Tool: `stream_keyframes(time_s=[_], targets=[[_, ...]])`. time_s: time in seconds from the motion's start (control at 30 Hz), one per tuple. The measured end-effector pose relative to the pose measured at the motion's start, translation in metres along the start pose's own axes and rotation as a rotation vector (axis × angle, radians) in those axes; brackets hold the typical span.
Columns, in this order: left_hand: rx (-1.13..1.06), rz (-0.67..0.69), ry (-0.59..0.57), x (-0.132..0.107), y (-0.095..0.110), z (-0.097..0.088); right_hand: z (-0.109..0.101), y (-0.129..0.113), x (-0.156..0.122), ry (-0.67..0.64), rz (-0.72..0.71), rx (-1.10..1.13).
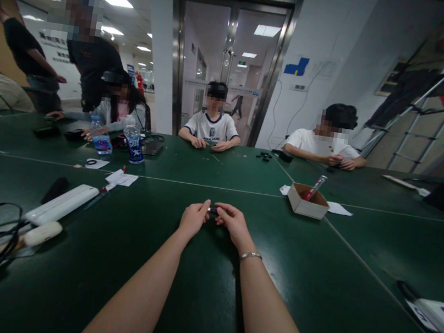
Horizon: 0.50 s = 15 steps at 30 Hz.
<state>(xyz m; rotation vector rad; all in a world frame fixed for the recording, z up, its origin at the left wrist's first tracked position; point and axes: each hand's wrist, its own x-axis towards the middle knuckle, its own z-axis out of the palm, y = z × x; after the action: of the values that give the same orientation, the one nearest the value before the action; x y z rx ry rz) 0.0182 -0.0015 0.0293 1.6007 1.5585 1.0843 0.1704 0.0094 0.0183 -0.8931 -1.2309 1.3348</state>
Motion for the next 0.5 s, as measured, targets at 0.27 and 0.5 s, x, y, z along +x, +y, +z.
stream_keyframes(time_s=[0.27,0.5], targets=[[-0.035,-0.032,0.035,0.0042,-0.0045,0.003,0.0013,-0.0008,-0.0004,-0.015,0.01,0.042],[-0.059,-0.036,0.039,0.0054,-0.0045,0.0023,0.0024,-0.0029,-0.0018,-0.031,0.032,0.109]])
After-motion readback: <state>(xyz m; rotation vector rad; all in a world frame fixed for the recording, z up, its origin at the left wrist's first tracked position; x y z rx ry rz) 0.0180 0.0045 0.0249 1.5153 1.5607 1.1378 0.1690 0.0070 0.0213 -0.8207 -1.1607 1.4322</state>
